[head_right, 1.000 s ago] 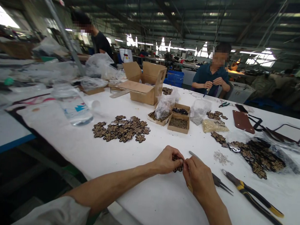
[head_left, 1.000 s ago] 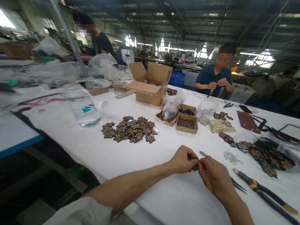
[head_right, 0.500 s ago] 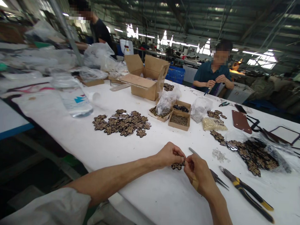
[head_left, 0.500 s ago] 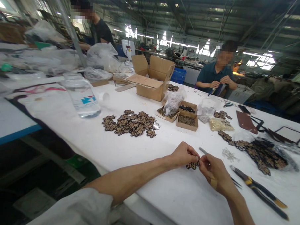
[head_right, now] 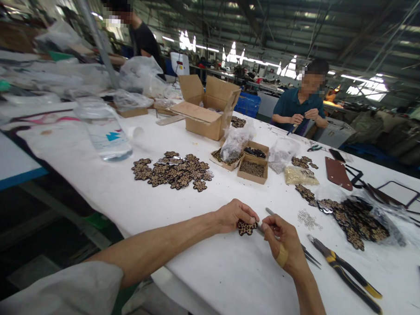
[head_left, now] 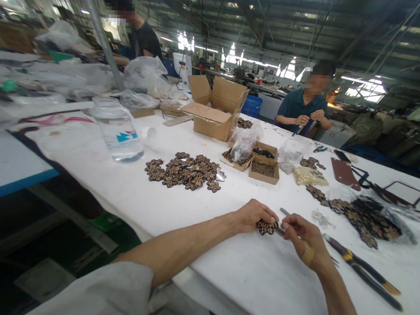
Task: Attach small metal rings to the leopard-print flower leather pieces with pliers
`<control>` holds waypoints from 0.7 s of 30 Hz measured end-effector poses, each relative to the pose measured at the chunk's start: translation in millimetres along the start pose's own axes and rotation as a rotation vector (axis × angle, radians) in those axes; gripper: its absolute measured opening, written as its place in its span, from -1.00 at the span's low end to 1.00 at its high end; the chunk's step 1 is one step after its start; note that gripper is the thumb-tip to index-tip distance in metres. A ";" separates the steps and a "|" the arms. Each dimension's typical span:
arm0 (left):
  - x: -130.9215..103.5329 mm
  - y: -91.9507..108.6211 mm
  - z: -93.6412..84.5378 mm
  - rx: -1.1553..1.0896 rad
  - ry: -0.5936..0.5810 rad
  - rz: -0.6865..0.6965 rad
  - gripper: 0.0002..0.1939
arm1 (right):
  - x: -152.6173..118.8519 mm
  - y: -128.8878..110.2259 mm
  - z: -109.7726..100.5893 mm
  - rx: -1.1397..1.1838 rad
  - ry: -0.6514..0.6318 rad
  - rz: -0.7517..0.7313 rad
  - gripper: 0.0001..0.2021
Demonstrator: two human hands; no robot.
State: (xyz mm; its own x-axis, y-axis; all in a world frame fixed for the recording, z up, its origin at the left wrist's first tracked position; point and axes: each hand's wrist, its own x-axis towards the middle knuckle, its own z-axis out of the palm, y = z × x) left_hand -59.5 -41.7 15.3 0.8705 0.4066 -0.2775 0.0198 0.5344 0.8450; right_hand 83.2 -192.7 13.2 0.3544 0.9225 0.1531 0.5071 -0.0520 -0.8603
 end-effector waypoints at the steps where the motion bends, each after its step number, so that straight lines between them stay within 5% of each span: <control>1: -0.3 0.7 -0.5 -0.005 -0.007 -0.004 -0.70 | -0.2 1.0 -0.8 0.015 0.012 0.011 -0.70; 21: 3.1 -1.4 -6.8 -0.078 -0.093 -0.094 -0.66 | -1.7 -13.7 -1.1 -0.068 -0.053 -0.236 -0.80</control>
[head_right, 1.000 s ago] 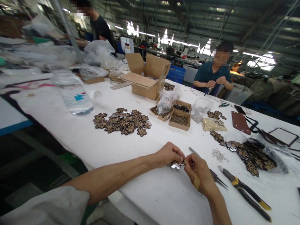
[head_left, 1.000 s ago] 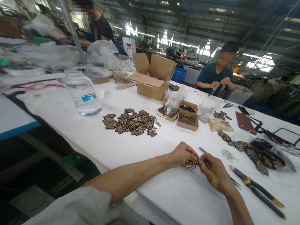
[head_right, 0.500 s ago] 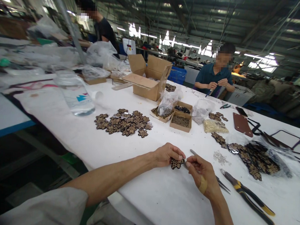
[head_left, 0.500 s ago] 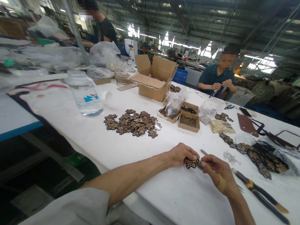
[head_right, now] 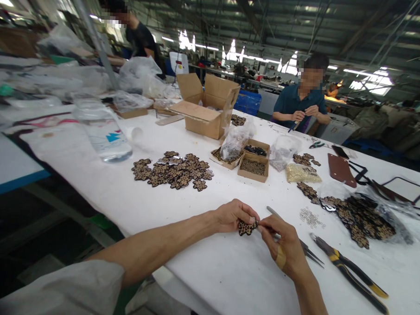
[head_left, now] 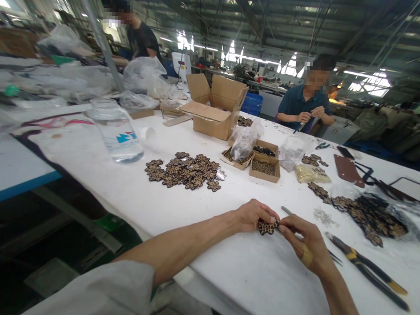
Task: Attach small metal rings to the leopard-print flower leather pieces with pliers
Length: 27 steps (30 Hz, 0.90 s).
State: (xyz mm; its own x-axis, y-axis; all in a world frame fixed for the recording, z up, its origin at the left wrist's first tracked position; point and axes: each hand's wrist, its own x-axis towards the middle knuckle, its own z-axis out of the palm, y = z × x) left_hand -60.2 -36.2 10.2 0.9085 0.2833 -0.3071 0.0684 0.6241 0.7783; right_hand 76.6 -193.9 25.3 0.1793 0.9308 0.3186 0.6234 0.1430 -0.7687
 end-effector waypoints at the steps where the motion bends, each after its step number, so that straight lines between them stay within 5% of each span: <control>1: 0.1 -0.3 0.0 0.003 -0.003 -0.002 -0.66 | -0.2 0.0 0.0 -0.004 0.000 -0.002 -0.80; 13: -2.7 -1.9 0.8 -0.019 -0.007 -0.037 -0.57 | -1.2 -1.9 1.1 -0.008 -0.001 -0.024 -0.82; 27: -3.3 -1.7 -1.3 0.363 -0.041 0.391 -0.61 | -1.6 3.3 0.7 0.373 0.064 0.158 -0.81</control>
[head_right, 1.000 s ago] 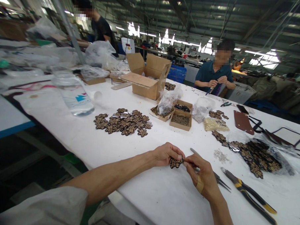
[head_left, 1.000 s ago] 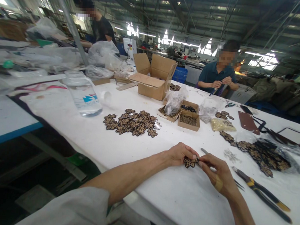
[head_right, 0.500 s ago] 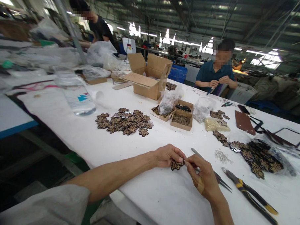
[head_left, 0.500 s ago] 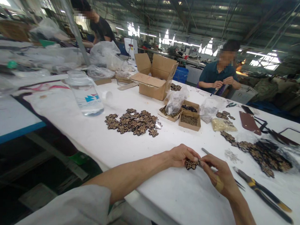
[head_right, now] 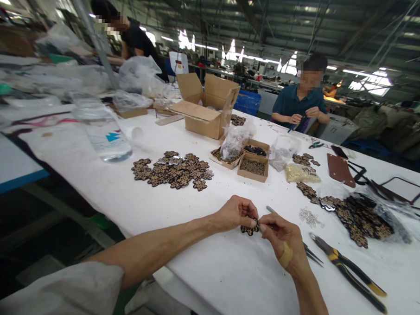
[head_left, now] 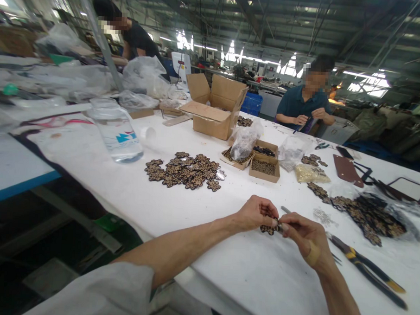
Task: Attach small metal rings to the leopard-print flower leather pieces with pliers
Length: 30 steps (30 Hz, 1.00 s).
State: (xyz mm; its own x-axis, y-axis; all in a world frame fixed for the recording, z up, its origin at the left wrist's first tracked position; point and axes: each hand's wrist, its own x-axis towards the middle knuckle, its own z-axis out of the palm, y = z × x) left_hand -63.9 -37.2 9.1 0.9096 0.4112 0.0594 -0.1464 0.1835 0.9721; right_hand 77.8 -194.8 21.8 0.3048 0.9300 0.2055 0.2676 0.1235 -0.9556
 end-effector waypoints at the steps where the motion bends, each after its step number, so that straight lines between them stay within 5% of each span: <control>1: -0.3 0.7 0.0 0.023 -0.008 0.024 -0.62 | 0.4 0.9 0.1 0.022 0.013 0.016 -0.81; 8: -2.5 5.3 3.3 0.217 0.029 0.159 -0.76 | 1.6 14.1 -0.6 0.113 0.023 0.159 -0.70; 30: -12.1 17.5 9.5 0.375 0.047 0.299 -0.84 | 2.6 6.9 -0.8 0.105 0.069 0.147 -0.78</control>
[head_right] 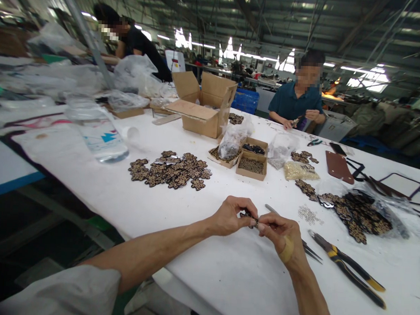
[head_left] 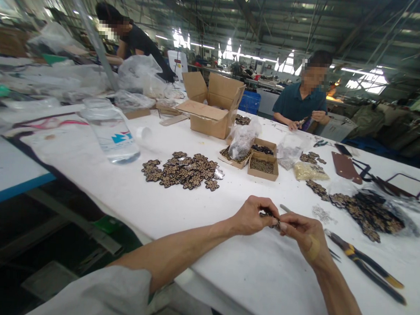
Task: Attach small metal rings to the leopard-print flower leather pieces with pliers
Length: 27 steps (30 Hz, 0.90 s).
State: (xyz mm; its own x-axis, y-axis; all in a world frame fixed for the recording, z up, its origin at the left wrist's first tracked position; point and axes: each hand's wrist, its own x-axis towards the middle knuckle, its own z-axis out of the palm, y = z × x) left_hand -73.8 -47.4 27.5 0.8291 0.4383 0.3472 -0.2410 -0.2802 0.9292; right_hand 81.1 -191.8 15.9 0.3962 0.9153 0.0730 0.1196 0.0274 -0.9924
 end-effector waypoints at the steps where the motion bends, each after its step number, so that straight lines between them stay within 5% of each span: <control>1: -0.3 0.6 -0.1 0.001 0.005 0.006 -0.84 | 0.0 -0.5 0.3 0.004 0.007 -0.004 -0.79; 8: -0.3 5.4 -0.4 -0.050 0.020 0.042 -0.85 | -0.7 -3.9 1.7 0.097 0.029 0.054 -0.67; 27: 0.6 10.8 1.8 -0.107 0.027 0.033 -0.76 | 0.7 0.5 0.7 0.166 -0.020 -0.052 -0.79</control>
State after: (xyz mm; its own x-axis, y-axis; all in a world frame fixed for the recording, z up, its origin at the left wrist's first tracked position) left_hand -75.0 -51.7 37.5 0.8063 0.4536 0.3796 -0.3214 -0.2028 0.9250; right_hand 80.9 -190.8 15.4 0.3753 0.9185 0.1246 -0.0126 0.1395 -0.9901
